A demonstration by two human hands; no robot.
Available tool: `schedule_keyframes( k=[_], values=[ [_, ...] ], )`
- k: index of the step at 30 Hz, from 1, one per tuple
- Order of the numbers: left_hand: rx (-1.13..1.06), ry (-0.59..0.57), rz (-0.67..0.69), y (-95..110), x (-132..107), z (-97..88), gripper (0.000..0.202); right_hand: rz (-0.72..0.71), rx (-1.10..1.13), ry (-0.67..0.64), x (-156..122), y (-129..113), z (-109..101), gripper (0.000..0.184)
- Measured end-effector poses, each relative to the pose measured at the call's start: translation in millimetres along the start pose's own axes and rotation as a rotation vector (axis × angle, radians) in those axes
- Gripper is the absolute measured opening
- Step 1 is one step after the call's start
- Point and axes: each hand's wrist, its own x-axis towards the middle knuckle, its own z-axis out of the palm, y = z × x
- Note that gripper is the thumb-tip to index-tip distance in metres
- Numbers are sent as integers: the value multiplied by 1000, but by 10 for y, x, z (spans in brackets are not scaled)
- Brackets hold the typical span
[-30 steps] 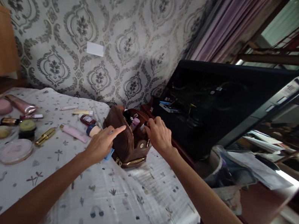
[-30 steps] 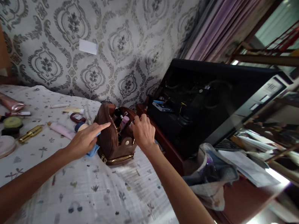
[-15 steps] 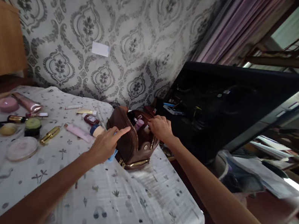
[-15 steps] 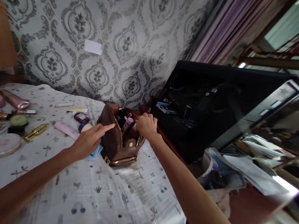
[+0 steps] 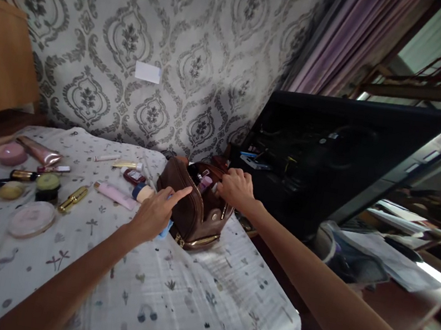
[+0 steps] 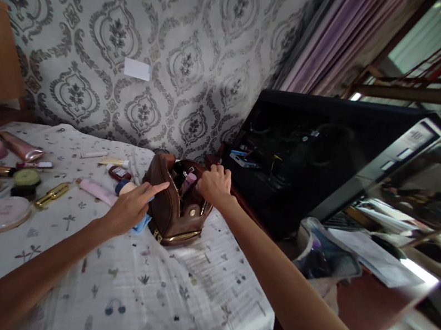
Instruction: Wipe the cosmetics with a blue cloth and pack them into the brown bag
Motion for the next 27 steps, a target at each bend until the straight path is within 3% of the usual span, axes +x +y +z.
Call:
schedule_keyframes(
  k=[9,14,20,27],
  values=[
    [18,-42,-30,12,1,-25,78,-52,110,-110,219,183,174,35],
    [18,-57,-20,1,2,-19,77,-66,171,-106,168,286,191,35],
    [-3,-36,-7,-16,-3,-5,78,-64,202,-68,198,342,192,19],
    [-2,-28,-6,-6,6,-8,77,-72,186,-51,226,336,145,20]
  ],
)
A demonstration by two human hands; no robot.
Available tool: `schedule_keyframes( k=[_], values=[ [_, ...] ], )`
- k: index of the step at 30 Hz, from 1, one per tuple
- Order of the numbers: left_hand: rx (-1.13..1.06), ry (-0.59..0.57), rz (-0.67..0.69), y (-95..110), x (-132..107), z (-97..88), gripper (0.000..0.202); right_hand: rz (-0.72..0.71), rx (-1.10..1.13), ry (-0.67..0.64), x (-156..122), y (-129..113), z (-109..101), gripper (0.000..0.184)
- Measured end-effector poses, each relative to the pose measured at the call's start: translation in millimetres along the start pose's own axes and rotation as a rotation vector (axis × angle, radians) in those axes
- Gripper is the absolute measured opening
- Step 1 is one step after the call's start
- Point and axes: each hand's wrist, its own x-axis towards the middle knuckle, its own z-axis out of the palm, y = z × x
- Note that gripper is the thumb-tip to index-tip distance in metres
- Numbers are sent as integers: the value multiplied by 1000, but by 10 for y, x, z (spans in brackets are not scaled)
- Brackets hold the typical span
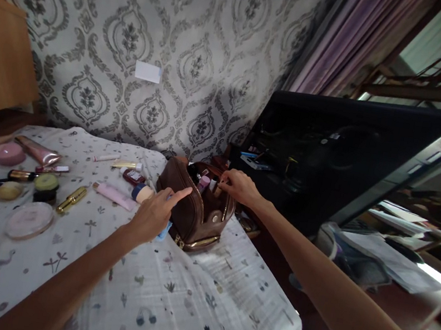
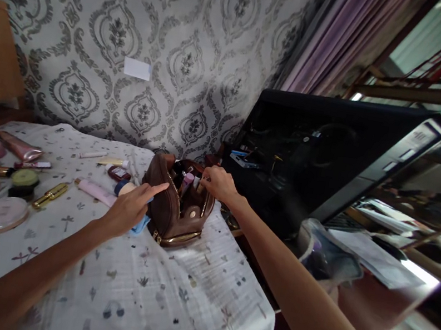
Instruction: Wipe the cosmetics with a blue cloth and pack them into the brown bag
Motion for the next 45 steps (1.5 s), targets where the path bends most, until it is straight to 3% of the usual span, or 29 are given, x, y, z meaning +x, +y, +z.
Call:
schedule_keyframes(
  k=[10,16,27,34,36,42,45],
  values=[
    [-7,-34,7,26,-5,-46,75,-3,-55,-74,36,-114,-7,29],
    [-3,-36,16,9,-7,-38,75,31,-3,-54,24,-114,-28,28],
    [-80,43,38,-70,-6,55,76,87,130,173,-100,-102,-309,20],
    [-113,72,72,-67,-14,52,71,57,256,457,-194,-148,-388,23],
    [-122,83,83,-63,-11,55,69,34,277,443,-199,-184,-355,24],
    [-163,91,107,-62,3,74,67,-71,154,209,-170,-306,-100,22],
    [-167,82,116,-66,4,74,65,-91,122,179,-135,-314,46,19]
  ],
)
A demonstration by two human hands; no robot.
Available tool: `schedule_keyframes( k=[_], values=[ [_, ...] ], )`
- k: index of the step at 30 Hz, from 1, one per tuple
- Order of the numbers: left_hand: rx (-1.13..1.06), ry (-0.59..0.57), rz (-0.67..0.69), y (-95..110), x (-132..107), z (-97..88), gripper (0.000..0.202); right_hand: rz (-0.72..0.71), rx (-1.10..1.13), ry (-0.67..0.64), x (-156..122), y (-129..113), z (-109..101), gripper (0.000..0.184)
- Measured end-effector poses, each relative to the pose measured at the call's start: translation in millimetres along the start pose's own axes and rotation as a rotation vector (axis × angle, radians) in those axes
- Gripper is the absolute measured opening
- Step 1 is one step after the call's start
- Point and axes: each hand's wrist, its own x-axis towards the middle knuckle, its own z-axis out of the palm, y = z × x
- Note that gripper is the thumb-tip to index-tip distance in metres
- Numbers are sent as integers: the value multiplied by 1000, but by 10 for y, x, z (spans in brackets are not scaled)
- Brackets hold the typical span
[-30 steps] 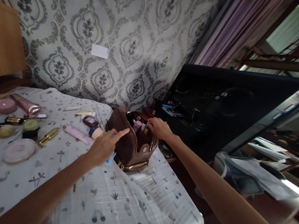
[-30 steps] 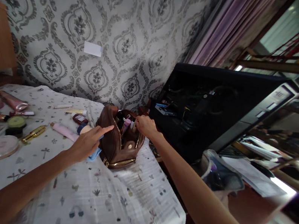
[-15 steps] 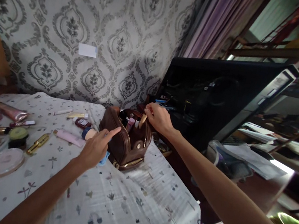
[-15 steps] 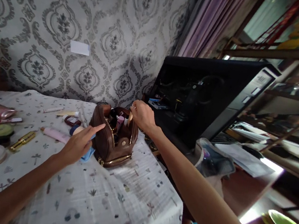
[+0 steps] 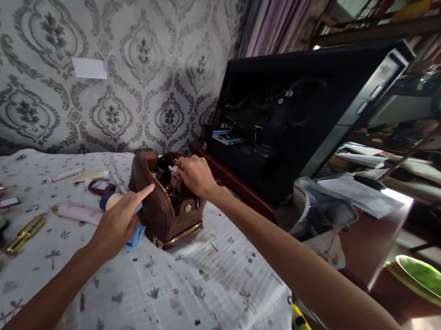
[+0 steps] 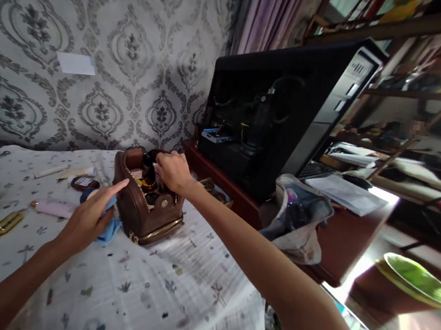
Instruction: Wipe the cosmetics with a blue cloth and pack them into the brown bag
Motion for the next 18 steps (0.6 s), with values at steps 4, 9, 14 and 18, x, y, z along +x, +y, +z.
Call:
schedule_keyframes(
  k=[4,9,14,18],
  values=[
    [8,-5,-10,-14,2,8,65,-18,-21,-5,45,37,151,20],
    [16,3,-7,-37,10,30,66,-34,-56,-11,93,35,251,23],
    [4,8,-13,-33,16,32,66,-95,-123,26,78,14,255,22],
    [-18,1,-17,-9,18,20,66,-134,-143,14,46,6,232,25]
  ],
)
